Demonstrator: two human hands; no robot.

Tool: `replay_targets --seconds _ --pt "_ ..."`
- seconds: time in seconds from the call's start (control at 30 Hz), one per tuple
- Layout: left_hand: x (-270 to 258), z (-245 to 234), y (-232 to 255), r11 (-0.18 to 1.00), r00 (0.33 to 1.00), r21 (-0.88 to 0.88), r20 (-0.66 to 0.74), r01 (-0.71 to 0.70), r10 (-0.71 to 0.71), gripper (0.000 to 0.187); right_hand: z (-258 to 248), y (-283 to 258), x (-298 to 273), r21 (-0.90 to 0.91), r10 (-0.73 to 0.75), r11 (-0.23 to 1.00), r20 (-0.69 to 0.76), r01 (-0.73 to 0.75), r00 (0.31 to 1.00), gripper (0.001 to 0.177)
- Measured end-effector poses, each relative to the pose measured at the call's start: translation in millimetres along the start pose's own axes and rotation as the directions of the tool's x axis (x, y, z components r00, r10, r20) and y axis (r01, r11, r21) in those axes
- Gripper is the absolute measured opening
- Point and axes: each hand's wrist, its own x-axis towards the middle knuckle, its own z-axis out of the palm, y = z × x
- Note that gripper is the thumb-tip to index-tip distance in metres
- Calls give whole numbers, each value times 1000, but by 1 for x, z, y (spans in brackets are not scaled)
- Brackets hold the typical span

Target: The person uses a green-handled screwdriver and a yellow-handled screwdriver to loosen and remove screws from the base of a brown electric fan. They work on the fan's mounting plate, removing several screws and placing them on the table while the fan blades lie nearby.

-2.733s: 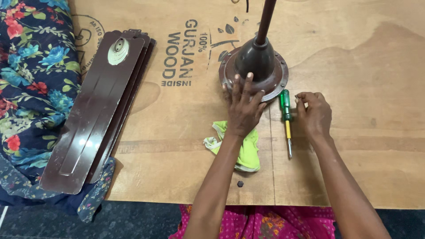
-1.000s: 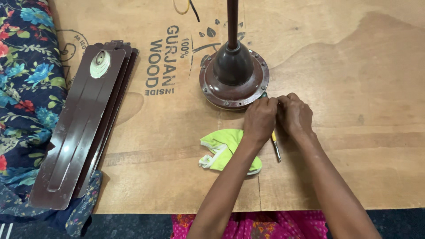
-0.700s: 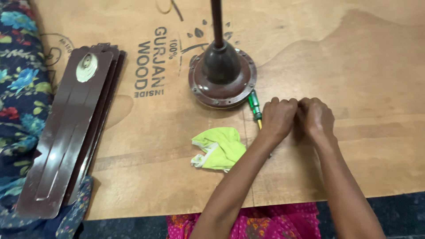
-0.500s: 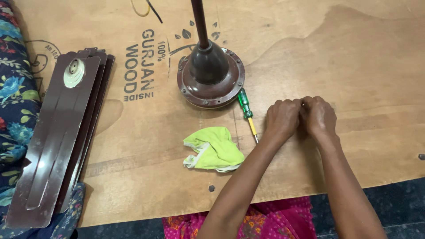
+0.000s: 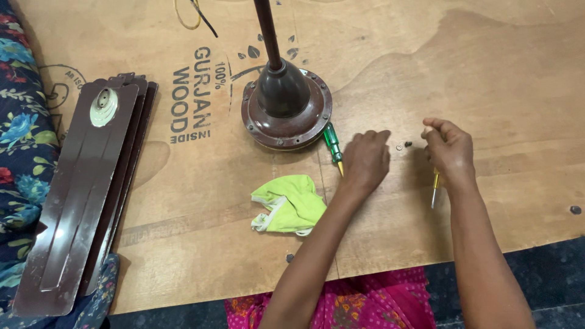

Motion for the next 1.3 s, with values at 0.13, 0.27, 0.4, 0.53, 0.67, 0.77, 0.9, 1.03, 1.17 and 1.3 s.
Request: replay_targets --seconds 0.13,0.27,0.4,0.53,0.67,0.77,0.9,1.03,1.17,1.3 --pt "-21 -30 -11 994 997 112 -72 -2 10 27 10 -9 3 42 -39 998 37 37 999 27" --pt "-50 -49 -19 975 977 214 -188 -55 96 26 46 -6 -6 -368 -306 860 180 353 935 26" --pt "-70 -66 -37 938 975 341 -177 -65 132 32 93 -19 -40 -468 -405 714 332 521 852 27" --pt "-86 -92 -69 924 988 382 -149 13 48 34 125 -48 -69 -689 -186 586 397 425 899 30" --pt "-97 -115 -99 909 988 413 -156 63 3 33 139 -58 -75 -713 -203 571 358 407 911 34" --pt "-100 -123 -113 915 987 388 -152 111 -56 27 141 -48 -59 -737 -235 552 310 389 921 36" --pt "-97 -124 -118 912 985 383 -135 150 -105 26 134 -29 -21 -740 -304 559 236 374 923 36" --pt "-96 -123 -120 917 981 364 -151 166 -118 25 131 -17 19 -775 -400 493 201 395 894 39" --pt "-93 -125 -119 916 978 352 -152 190 -144 23 132 -25 48 -798 -338 514 149 315 929 42" --pt "-92 -125 -120 918 973 335 -152 214 -171 24 127 -40 53 -795 -301 551 93 252 949 46"
